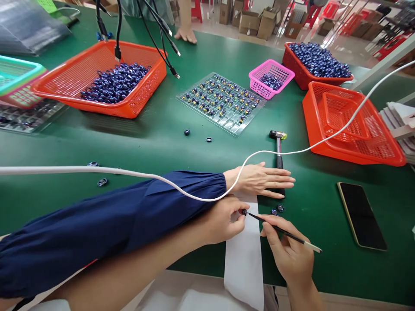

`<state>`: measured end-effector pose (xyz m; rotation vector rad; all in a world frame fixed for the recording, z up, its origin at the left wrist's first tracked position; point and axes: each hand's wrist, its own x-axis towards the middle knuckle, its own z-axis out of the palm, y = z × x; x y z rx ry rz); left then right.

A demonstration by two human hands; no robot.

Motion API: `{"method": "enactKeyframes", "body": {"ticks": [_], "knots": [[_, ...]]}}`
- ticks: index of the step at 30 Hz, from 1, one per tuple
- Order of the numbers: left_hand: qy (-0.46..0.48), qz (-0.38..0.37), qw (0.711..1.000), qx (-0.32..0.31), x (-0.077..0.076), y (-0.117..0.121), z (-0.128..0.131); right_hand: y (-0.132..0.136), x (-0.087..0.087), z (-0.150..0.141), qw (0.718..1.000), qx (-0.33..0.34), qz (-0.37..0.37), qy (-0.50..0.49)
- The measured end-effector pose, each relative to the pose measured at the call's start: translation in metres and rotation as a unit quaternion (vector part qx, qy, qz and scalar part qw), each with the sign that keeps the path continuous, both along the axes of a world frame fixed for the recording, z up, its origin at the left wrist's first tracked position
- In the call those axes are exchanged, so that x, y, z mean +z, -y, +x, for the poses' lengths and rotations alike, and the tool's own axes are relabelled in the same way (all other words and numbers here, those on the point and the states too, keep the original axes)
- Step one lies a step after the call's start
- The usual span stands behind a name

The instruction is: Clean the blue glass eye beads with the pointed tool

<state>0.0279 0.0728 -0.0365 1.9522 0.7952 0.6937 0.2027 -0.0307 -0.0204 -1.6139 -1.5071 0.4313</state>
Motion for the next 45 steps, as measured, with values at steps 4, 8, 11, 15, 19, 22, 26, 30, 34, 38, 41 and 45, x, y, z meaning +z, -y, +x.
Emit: {"method": "enactKeyframes", "body": {"ticks": [4,8,11,15,19,22,26,30,34,38,41,45], "knots": [[-0.008,0.023,1.000,-0.003,0.000,0.001,0.000,-0.003,0.002,-0.003,0.999,-0.024,0.003,0.042],[-0.019,0.039,0.999,-0.007,0.004,-0.001,-0.001,-0.002,0.001,-0.003,0.999,-0.023,0.000,0.038],[-0.029,0.041,0.999,-0.012,0.005,-0.001,-0.001,-0.001,-0.002,-0.003,0.999,-0.022,0.005,0.038],[-0.041,0.045,0.998,-0.019,0.007,-0.001,-0.001,0.000,-0.004,-0.002,0.999,-0.030,-0.010,0.030],[-0.054,0.032,0.998,-0.019,0.005,0.000,-0.002,0.000,-0.002,-0.002,0.999,-0.032,-0.021,0.020],[-0.053,0.022,0.998,-0.015,0.003,0.001,-0.003,-0.001,-0.001,-0.003,0.999,-0.035,-0.020,0.024],[-0.053,0.021,0.998,-0.020,0.002,0.002,-0.002,-0.001,-0.002,-0.003,0.998,-0.047,-0.031,0.029],[-0.054,0.020,0.998,-0.016,0.001,0.002,0.000,-0.002,-0.001,-0.005,0.997,-0.057,-0.032,0.027],[-0.060,0.008,0.998,-0.009,0.001,0.002,0.000,-0.002,-0.001,-0.004,0.998,-0.049,-0.027,0.025],[-0.056,-0.004,0.998,-0.008,0.002,0.002,-0.001,0.001,-0.004,-0.001,0.998,-0.050,-0.035,0.002],[-0.052,-0.007,0.999,-0.005,0.003,0.002,-0.001,0.002,-0.007,0.001,0.998,-0.048,-0.044,-0.006],[-0.050,-0.015,0.999,-0.001,0.001,0.000,-0.001,0.001,-0.008,0.000,0.995,-0.069,-0.072,-0.006]]}}
